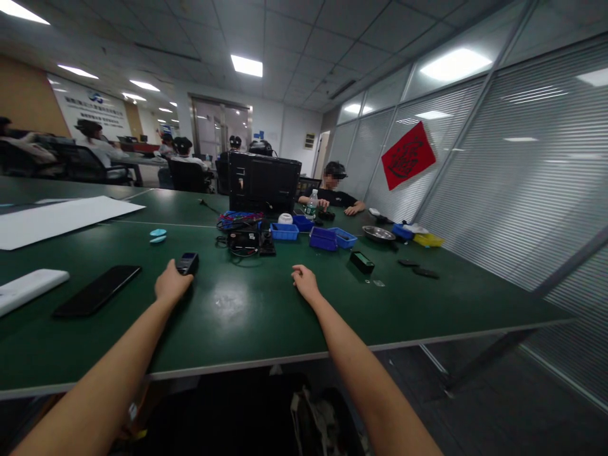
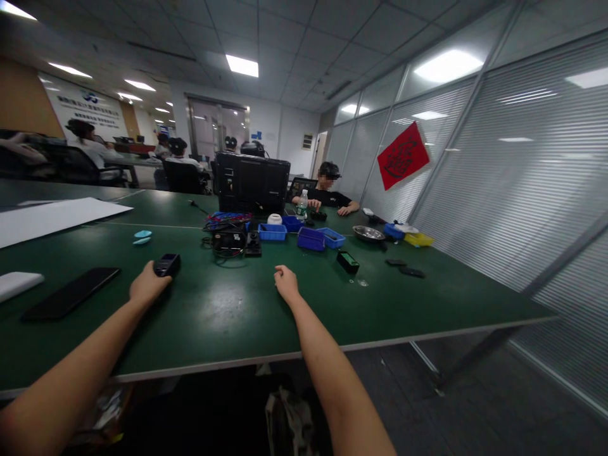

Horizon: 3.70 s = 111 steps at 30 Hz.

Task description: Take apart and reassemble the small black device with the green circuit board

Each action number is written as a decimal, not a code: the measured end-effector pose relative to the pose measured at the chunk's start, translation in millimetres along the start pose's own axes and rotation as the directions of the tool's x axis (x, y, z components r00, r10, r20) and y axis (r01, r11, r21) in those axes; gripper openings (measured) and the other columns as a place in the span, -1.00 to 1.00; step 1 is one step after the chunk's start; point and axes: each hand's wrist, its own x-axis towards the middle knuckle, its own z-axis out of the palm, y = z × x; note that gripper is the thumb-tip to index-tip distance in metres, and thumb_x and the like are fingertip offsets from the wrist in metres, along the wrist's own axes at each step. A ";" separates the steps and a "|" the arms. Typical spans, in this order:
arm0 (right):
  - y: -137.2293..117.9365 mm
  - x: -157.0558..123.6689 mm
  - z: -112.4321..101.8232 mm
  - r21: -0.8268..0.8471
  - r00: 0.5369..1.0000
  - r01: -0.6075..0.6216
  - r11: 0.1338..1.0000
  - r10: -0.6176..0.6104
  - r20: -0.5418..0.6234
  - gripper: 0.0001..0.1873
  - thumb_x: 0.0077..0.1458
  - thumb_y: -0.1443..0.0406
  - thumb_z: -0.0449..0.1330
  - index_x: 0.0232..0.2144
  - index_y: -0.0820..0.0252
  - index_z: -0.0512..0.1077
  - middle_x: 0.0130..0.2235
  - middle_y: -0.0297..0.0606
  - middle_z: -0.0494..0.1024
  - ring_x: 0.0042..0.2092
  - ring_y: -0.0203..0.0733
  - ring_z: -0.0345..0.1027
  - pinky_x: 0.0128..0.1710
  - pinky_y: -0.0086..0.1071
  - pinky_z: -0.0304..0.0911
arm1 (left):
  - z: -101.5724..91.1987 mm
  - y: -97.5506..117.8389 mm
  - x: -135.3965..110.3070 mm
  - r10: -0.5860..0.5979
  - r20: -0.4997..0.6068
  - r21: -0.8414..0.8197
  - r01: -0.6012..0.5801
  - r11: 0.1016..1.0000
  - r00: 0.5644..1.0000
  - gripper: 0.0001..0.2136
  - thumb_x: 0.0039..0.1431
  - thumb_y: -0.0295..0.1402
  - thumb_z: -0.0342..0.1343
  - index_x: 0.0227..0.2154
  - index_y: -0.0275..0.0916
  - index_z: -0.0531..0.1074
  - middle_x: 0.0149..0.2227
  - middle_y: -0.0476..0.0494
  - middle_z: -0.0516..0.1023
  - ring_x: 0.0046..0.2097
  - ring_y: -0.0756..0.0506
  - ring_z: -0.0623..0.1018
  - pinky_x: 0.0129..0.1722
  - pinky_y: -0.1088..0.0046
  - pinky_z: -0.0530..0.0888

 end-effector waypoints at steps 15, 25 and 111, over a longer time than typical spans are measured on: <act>-3.9 -0.5 -4.1 0.014 0.999 -0.024 1.000 0.024 0.033 -0.68 -0.05 0.40 -0.04 -0.22 0.26 0.38 -0.40 -0.31 0.50 -0.58 -0.41 0.29 -0.51 -0.53 0.22 | 3.9 -22.3 16.7 -0.213 -0.278 -0.101 0.192 0.976 0.937 -0.30 -0.11 -0.13 0.05 0.06 -0.49 0.10 -0.05 -0.51 0.34 -0.02 -0.37 0.35 -0.11 0.15 0.32; -4.1 -0.2 -4.0 0.031 1.000 -0.007 0.999 0.006 0.015 -0.70 -0.08 0.42 -0.04 -0.27 0.28 0.37 -0.47 -0.33 0.47 -0.61 -0.42 0.26 -0.53 -0.53 0.21 | -2.3 -15.3 7.3 -0.228 -0.279 -0.108 0.205 0.973 0.933 -0.45 -0.11 -0.20 0.02 -0.04 -0.44 0.27 -0.07 -0.46 0.37 -0.04 -0.35 0.36 -0.13 0.14 0.33; 6.8 9.2 -35.3 -0.457 0.914 -0.368 0.809 0.223 -0.340 -0.52 -0.07 0.12 0.09 -0.15 0.34 0.24 -0.11 0.12 0.32 -0.05 0.06 0.20 -0.17 -0.20 0.15 | 108.9 109.8 -78.2 0.437 0.144 -0.439 -0.339 0.832 0.888 -0.50 -0.02 -0.44 -0.01 0.06 -0.28 0.14 -0.07 -0.19 0.42 -0.13 -0.06 0.44 -0.10 0.43 0.33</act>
